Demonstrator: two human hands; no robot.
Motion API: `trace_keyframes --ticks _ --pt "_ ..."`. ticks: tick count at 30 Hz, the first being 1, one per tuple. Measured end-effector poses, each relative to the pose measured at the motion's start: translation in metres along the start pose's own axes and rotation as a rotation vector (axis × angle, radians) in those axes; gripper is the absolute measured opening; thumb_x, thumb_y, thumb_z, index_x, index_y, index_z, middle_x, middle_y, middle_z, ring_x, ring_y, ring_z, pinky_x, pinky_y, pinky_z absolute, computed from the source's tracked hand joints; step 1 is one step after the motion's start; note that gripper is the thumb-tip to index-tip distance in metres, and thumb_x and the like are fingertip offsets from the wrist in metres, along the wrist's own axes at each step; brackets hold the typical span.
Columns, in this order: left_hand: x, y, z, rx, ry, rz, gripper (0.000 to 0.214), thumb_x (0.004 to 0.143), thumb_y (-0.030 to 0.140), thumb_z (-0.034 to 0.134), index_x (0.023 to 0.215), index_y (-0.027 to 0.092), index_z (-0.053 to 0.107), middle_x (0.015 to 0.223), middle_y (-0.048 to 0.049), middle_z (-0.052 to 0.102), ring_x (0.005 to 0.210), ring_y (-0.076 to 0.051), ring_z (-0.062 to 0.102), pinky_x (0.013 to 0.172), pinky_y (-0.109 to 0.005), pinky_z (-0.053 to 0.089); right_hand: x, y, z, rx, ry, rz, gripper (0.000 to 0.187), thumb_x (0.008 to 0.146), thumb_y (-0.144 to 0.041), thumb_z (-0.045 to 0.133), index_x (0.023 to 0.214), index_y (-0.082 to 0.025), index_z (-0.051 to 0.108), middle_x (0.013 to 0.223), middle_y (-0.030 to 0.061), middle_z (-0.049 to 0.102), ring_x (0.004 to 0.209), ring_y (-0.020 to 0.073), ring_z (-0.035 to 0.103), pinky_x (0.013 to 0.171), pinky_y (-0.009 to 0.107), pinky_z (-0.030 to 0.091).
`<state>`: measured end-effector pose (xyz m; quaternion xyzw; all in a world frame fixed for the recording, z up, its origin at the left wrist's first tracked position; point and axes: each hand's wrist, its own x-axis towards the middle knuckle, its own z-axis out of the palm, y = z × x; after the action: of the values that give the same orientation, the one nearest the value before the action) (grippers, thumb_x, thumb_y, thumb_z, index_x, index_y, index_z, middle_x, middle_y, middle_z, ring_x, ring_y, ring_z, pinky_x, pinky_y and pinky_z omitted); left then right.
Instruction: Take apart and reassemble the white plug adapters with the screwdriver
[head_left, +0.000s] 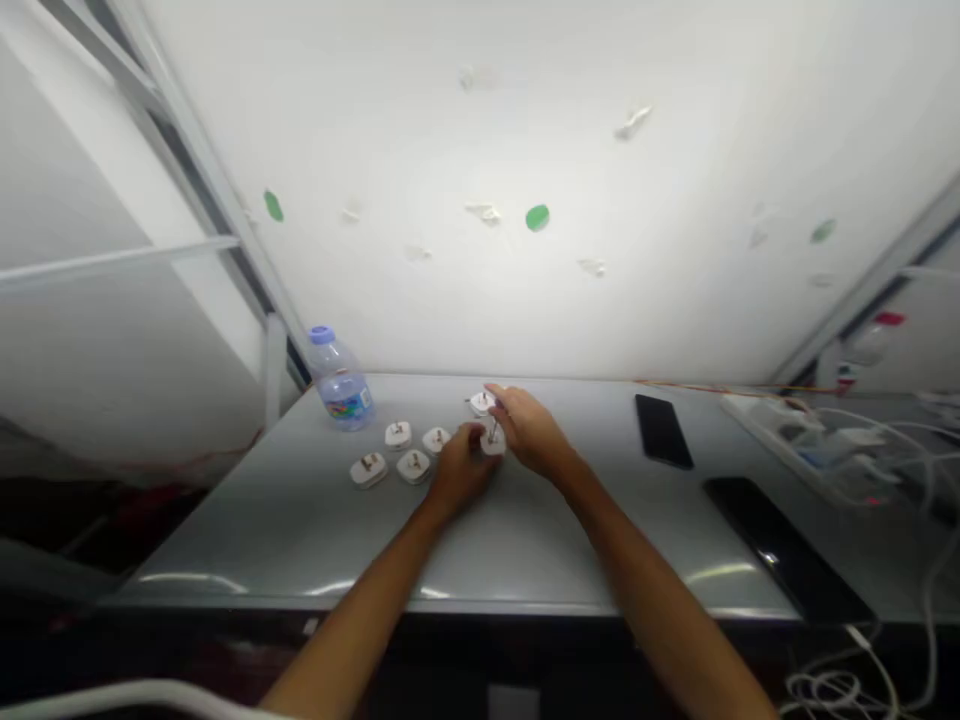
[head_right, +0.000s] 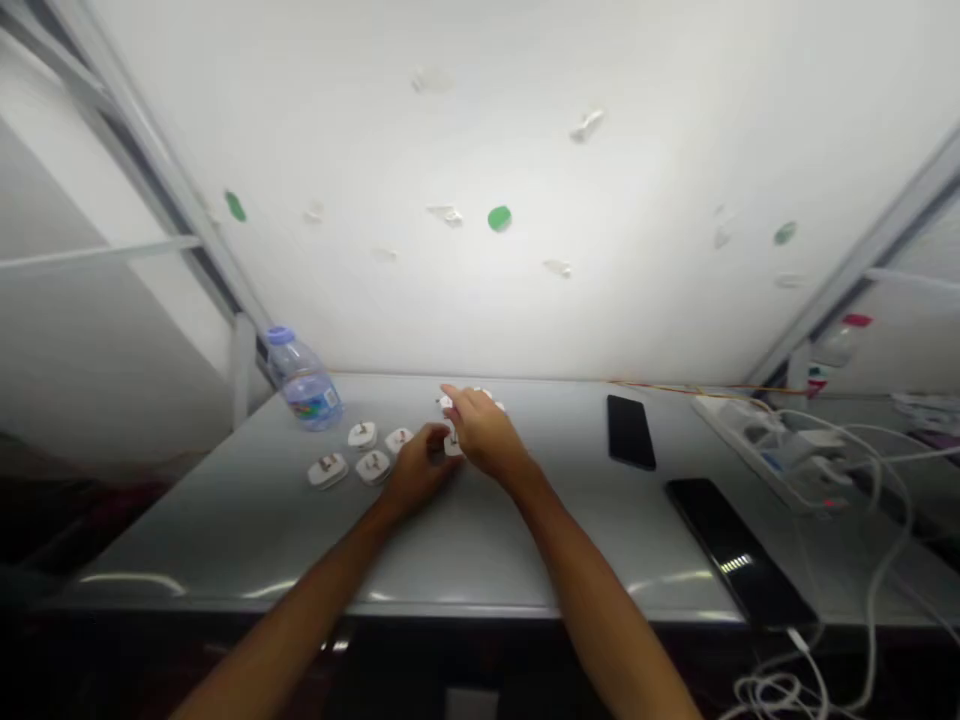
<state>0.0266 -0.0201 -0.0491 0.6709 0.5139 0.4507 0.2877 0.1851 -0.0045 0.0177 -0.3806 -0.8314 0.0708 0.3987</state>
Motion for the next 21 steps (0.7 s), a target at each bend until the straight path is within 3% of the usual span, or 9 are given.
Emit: trace_keyframes --ticks 3,7,12,14,18,21 --pt "0.000 -0.001 0.001 -0.018 0.002 -0.030 0.047 0.070 0.021 0.075 0.112 0.018 0.055 0.117 -0.0120 0.067 0.103 -0.025 0.067 0.094 -0.045 0.054 0.000 0.001 -0.001 0.065 -0.006 -0.014 0.043 0.099 -0.018 0.034 0.141 -0.020 0.046 0.116 0.0119 0.066 0.101 0.0224 0.063 0.092 0.043 0.052" --pt "0.000 -0.001 0.001 -0.013 -0.005 -0.028 0.046 0.071 0.022 0.074 0.112 0.017 0.055 0.117 -0.0134 0.066 0.105 -0.025 0.067 0.097 -0.044 0.053 -0.001 0.003 -0.001 0.045 0.024 0.009 0.034 0.098 -0.022 0.041 0.127 -0.020 0.059 0.107 0.0107 0.069 0.097 0.0238 0.064 0.091 0.043 0.051" --pt "0.000 0.000 0.001 0.011 0.004 -0.021 0.045 0.070 0.022 0.074 0.111 0.018 0.056 0.115 -0.0116 0.068 0.104 -0.024 0.068 0.094 -0.042 0.054 -0.003 0.004 -0.004 0.128 0.000 0.011 0.042 0.097 -0.018 0.039 0.137 -0.020 0.052 0.112 0.0103 0.069 0.098 0.0212 0.065 0.091 0.041 0.052" --pt "0.000 0.000 0.001 0.027 0.000 -0.011 0.045 0.072 0.021 0.073 0.113 0.017 0.056 0.116 -0.0118 0.067 0.104 -0.024 0.068 0.094 -0.041 0.055 -0.003 0.004 -0.004 0.160 0.007 0.021 0.040 0.095 -0.018 0.042 0.133 -0.022 0.055 0.110 0.0090 0.070 0.095 0.0214 0.066 0.090 0.043 0.053" --pt "-0.002 -0.001 0.001 0.053 0.005 0.014 0.041 0.073 0.022 0.071 0.111 0.018 0.057 0.112 -0.0097 0.067 0.102 -0.024 0.067 0.095 -0.043 0.053 -0.005 0.007 -0.002 0.200 0.082 0.051 0.031 0.093 -0.021 0.050 0.121 -0.022 0.063 0.106 0.0078 0.072 0.092 0.0215 0.068 0.086 0.041 0.055" --pt "-0.005 -0.003 -0.002 0.149 0.049 0.041 0.035 0.074 0.024 0.070 0.107 0.018 0.059 0.108 -0.0093 0.067 0.102 -0.025 0.065 0.095 -0.043 0.052 -0.006 0.016 -0.001 0.204 0.227 0.085 0.027 0.093 -0.025 0.053 0.117 -0.020 0.064 0.098 0.0068 0.073 0.084 0.0186 0.068 0.083 0.035 0.056"
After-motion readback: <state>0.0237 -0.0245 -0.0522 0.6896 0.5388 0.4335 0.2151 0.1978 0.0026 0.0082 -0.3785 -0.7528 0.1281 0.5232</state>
